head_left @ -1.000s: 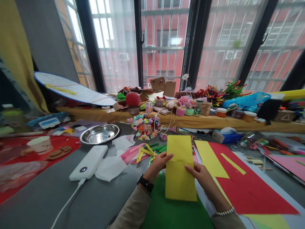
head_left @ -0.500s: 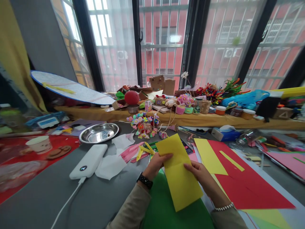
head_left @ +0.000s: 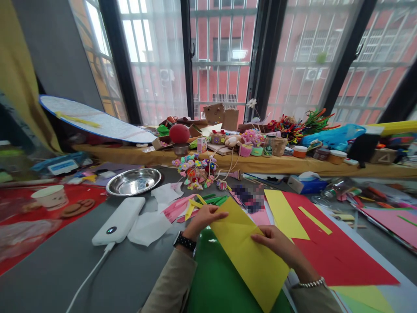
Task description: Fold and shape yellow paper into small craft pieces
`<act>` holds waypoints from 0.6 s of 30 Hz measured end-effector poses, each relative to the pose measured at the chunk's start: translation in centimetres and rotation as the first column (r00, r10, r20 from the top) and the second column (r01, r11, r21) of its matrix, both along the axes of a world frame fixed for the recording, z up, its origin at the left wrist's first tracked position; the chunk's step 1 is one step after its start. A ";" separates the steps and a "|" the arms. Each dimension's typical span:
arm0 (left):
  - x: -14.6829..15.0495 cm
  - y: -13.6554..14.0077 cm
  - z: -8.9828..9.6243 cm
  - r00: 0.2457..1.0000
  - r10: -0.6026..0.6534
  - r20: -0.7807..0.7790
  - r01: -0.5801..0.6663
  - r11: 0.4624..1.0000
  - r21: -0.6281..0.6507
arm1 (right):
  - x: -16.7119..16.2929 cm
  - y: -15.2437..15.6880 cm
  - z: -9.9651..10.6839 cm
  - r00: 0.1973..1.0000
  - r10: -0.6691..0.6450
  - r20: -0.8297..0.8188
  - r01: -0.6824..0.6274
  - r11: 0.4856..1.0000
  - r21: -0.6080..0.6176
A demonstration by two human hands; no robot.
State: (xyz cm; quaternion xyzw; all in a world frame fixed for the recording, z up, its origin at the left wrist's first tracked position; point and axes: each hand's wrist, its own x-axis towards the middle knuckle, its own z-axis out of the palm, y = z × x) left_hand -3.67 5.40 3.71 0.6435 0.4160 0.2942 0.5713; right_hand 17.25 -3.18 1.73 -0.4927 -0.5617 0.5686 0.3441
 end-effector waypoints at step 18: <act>1.1 -0.9 -0.6 0.995 0.022 0.094 -0.015 0.997 -0.073 | -0.1 -0.4 0.2 0.995 -0.016 -0.101 0.010 0.998 -0.056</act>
